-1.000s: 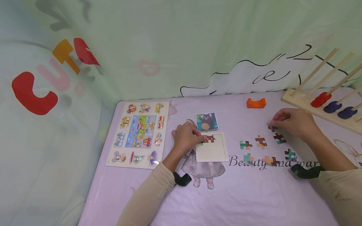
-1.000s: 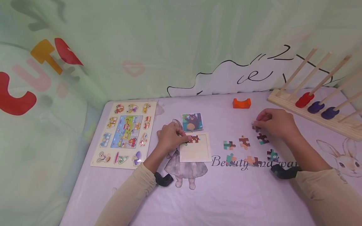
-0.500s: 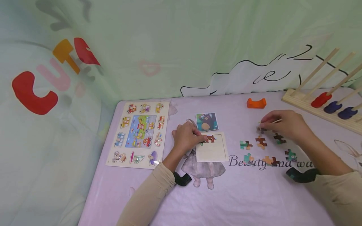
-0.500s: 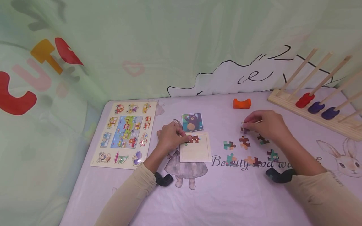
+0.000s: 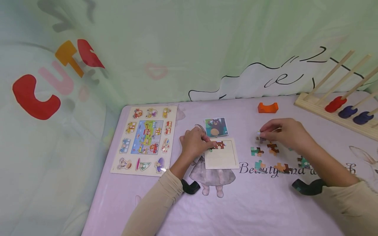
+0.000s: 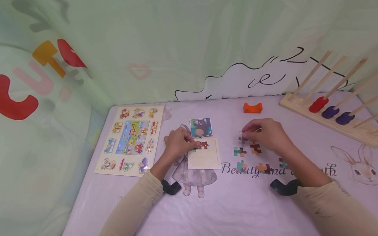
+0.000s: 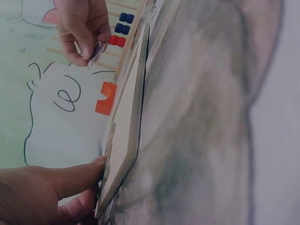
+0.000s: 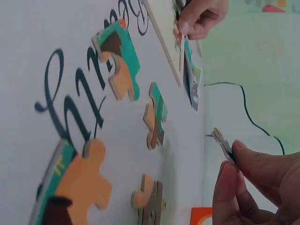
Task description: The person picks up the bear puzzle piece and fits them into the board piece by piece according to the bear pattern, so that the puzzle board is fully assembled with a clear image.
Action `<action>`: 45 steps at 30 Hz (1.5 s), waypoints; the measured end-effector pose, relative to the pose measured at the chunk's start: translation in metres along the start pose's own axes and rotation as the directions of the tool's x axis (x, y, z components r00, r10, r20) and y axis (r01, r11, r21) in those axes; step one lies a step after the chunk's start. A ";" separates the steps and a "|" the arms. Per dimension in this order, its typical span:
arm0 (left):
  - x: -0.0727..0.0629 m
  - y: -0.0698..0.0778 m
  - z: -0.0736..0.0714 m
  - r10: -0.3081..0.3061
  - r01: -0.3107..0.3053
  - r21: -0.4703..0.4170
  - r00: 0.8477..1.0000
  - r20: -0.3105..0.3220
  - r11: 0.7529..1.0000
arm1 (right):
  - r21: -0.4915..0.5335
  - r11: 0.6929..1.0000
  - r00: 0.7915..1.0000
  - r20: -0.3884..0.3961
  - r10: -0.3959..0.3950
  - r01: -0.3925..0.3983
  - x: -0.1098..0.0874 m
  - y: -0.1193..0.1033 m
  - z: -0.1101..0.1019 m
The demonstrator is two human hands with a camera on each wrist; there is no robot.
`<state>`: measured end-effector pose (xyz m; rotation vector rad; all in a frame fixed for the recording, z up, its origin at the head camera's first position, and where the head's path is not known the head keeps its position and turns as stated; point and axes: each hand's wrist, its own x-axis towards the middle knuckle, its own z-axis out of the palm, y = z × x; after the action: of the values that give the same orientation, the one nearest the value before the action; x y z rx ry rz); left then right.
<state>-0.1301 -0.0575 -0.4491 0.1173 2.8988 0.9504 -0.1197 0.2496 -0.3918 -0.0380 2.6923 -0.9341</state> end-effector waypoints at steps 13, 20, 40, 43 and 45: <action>0.001 -0.001 0.001 -0.003 0.003 -0.002 1.000 0.004 1.000 | 0.037 0.998 0.998 0.029 -0.048 0.047 0.000 -0.021 0.018; 0.001 -0.001 0.001 -0.004 0.004 -0.005 1.000 0.008 1.000 | 0.039 0.996 0.996 0.034 -0.085 0.084 0.004 -0.030 0.028; 0.001 -0.001 0.000 -0.006 0.006 -0.020 1.000 0.005 1.000 | 0.075 0.991 0.991 0.064 -0.115 0.111 0.018 -0.045 0.056; 0.001 0.000 0.001 -0.008 0.008 -0.024 1.000 0.006 1.000 | 0.078 0.991 0.991 0.065 -0.113 0.108 0.019 -0.046 0.059; 0.001 0.000 0.001 -0.009 0.009 -0.023 1.000 0.007 1.000 | 0.080 0.991 0.992 0.065 -0.112 0.106 0.020 -0.047 0.061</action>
<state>-0.1312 -0.0572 -0.4499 0.1053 2.8786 0.9788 -0.1249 0.1734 -0.4142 -0.2000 2.6104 -1.0478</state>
